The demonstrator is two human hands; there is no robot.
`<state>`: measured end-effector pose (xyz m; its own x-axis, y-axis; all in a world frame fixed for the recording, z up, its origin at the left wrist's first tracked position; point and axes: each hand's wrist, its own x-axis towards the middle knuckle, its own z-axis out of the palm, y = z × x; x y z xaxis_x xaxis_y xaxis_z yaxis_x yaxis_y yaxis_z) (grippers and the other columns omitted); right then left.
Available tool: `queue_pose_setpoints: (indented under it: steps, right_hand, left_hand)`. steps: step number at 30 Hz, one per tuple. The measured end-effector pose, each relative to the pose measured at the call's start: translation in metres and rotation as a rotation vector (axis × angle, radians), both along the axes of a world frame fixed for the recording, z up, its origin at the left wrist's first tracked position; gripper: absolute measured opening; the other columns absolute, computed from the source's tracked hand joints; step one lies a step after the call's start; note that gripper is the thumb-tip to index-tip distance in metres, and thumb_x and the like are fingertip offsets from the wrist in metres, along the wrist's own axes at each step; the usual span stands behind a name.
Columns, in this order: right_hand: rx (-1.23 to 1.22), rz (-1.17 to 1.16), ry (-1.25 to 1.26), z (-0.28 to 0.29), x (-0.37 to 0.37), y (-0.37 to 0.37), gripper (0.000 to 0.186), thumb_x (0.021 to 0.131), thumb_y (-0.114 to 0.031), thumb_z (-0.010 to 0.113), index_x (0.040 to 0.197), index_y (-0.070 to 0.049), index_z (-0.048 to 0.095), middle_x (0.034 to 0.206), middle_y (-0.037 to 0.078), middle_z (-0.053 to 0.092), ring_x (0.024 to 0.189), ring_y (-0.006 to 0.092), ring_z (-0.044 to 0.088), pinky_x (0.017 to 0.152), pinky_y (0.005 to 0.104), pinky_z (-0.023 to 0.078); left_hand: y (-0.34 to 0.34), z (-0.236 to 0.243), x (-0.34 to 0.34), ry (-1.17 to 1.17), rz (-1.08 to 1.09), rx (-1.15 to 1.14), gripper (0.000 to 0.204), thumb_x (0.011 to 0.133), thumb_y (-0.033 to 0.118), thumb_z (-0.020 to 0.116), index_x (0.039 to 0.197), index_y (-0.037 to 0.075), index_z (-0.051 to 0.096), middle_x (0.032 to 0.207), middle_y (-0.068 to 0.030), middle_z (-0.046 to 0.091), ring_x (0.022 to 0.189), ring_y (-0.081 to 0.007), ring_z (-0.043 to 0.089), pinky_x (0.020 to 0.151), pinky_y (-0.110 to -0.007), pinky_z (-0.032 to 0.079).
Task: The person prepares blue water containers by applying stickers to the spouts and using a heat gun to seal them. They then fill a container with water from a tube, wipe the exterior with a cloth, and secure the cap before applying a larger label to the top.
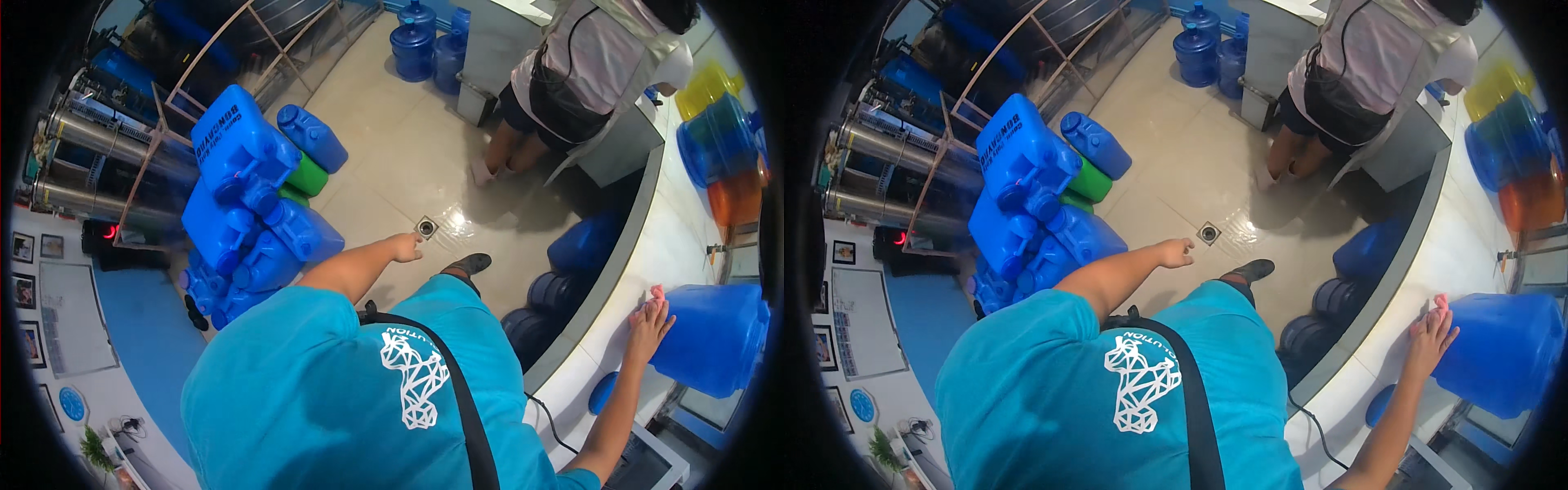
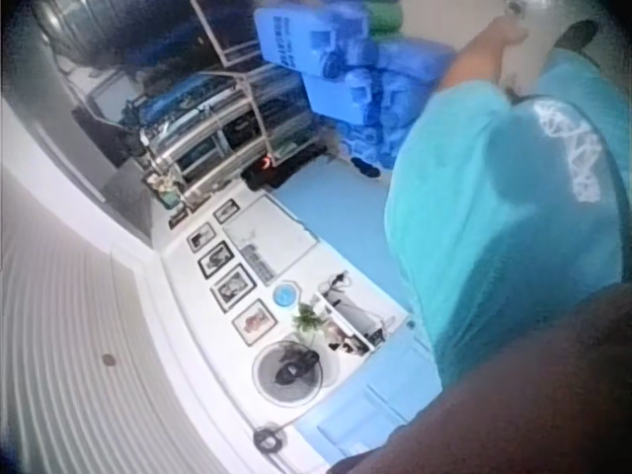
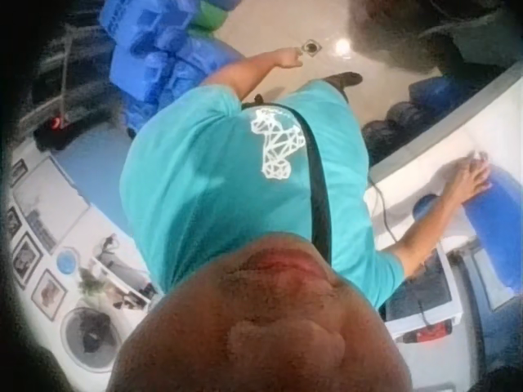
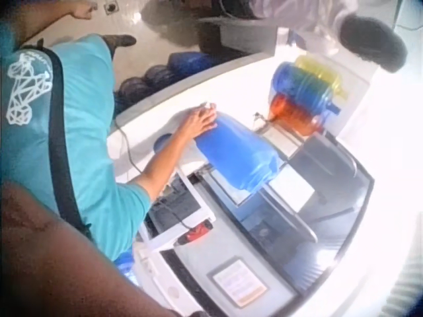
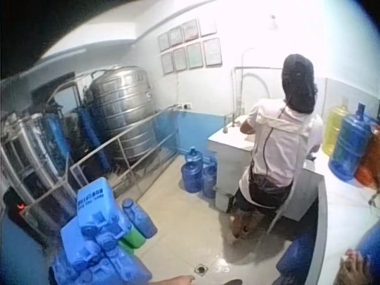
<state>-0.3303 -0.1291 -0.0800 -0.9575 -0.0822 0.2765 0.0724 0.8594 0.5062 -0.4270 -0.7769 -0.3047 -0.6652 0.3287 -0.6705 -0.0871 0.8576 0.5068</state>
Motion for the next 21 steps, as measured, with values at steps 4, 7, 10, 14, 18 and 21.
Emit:
queue_pose_setpoints:
  steps: [4,7,10,14,18,21]
  right_hand:
    - [-0.05,-0.045,-0.087,0.034,-0.017,-0.029,0.038,0.082,-0.022,0.072,0.118,-0.01,0.069,0.139,0.0,0.058,0.147,0.0251,0.038,0.128,0.0514,0.012]
    - [-0.063,-0.224,-0.205,0.037,-0.026,-0.045,0.034,0.084,-0.023,0.07,0.115,-0.01,0.071,0.14,0.001,0.059,0.145,0.0256,0.04,0.128,0.0515,0.012]
    - [0.009,-0.242,-0.199,0.021,-0.027,-0.035,0.034,0.085,-0.024,0.063,0.115,-0.01,0.072,0.143,0.006,0.058,0.143,0.0281,0.041,0.128,0.0528,0.01]
    - [0.055,-0.103,-0.072,-0.012,-0.021,-0.003,0.034,0.09,-0.023,0.057,0.118,-0.01,0.071,0.144,0.006,0.056,0.144,0.0286,0.04,0.128,0.052,0.011]
    - [0.004,-0.146,-0.036,0.022,-0.027,-0.026,0.034,0.094,-0.021,0.053,0.121,-0.01,0.07,0.142,0.005,0.058,0.143,0.0293,0.041,0.127,0.0496,0.015]
    - [0.068,-0.094,0.312,0.063,-0.027,-0.014,0.044,0.093,-0.014,0.056,0.136,-0.016,0.063,0.143,0.005,0.057,0.139,0.0305,0.044,0.123,0.0502,0.022]
  left_hand:
    - [0.011,0.008,0.0,0.013,0.035,0.07,0.067,0.091,0.039,0.067,0.143,0.002,0.048,0.133,-0.0225,0.064,0.121,-0.0379,0.063,0.102,-0.044,0.05]
    - [0.003,0.01,0.01,0.02,-0.002,0.032,0.067,0.091,0.039,0.067,0.143,0.002,0.049,0.133,-0.0214,0.064,0.12,-0.0377,0.063,0.102,-0.044,0.05]
    - [-0.021,0.008,0.024,0.004,-0.013,-0.032,0.067,0.09,0.041,0.067,0.142,0.002,0.05,0.132,-0.0213,0.064,0.12,-0.0378,0.063,0.102,-0.044,0.05]
    - [-0.065,-0.005,0.042,-0.01,-0.037,-0.138,0.068,0.09,0.043,0.066,0.142,0.002,0.05,0.131,-0.0229,0.064,0.121,-0.0387,0.063,0.102,-0.046,0.05]
    - [-0.112,-0.015,0.071,-0.057,0.006,-0.215,0.071,0.088,0.045,0.066,0.141,0.001,0.051,0.132,-0.026,0.063,0.122,-0.0404,0.062,0.103,-0.047,0.049]
    - [-0.115,-0.011,0.074,-0.139,-0.038,-0.29,0.073,0.088,0.045,0.067,0.143,0.0,0.05,0.136,-0.0272,0.06,0.128,-0.0406,0.058,0.107,-0.046,0.047]
